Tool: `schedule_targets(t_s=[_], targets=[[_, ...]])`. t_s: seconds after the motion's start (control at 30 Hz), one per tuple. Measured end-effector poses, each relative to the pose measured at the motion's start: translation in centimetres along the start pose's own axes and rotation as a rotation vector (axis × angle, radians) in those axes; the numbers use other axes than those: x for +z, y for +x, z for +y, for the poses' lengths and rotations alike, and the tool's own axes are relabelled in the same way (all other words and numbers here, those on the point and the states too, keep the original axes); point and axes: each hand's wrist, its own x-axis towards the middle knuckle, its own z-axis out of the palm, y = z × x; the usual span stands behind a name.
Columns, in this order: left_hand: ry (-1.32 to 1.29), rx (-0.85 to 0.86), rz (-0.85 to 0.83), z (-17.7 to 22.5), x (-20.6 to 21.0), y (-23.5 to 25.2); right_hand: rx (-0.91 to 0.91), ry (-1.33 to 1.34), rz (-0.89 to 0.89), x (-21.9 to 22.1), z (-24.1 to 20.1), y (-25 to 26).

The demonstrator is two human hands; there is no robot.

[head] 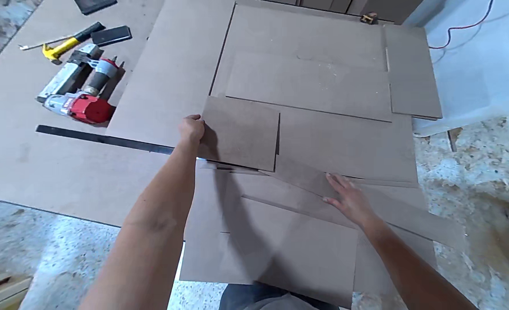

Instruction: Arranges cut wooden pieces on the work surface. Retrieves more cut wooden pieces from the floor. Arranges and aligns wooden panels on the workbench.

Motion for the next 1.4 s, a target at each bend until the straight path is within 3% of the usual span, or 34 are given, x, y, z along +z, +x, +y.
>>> schedule_targets(t_s=[0.13, 0.27, 0.37, 0.53, 0.63, 0.83, 1.4], targets=[[0.122, 0.109, 0.016, -0.3, -0.7, -2.3, -0.042, 0.024, -0.041, -0.1, 3.6, -3.6], [0.283, 0.381, -0.059, -3.2, -0.7, -11.3, -0.096, 0.007, -0.069, 0.3, 4.4, -5.4], [0.323, 0.484, -0.189, -8.6, 1.6, -19.8, -0.121, 0.005, -0.038, 1.0, 3.0, -6.0], [0.308, 0.412, -0.281, -14.6, 5.3, -28.6, -0.114, 0.015, -0.046, 1.4, -2.4, -5.4], [0.290, 0.394, -0.284, -15.2, 5.8, -28.5, -0.086, 0.018, -0.056, 1.7, -4.8, -5.1], [0.298, 0.369, -0.429, -14.0, 4.8, -26.2, -0.064, 0.036, -0.039, 2.4, -5.0, -5.1], [0.296, 0.366, -0.422, -14.0, 4.9, -25.7, -0.074, 0.016, -0.045, 2.3, -6.6, -4.3]])
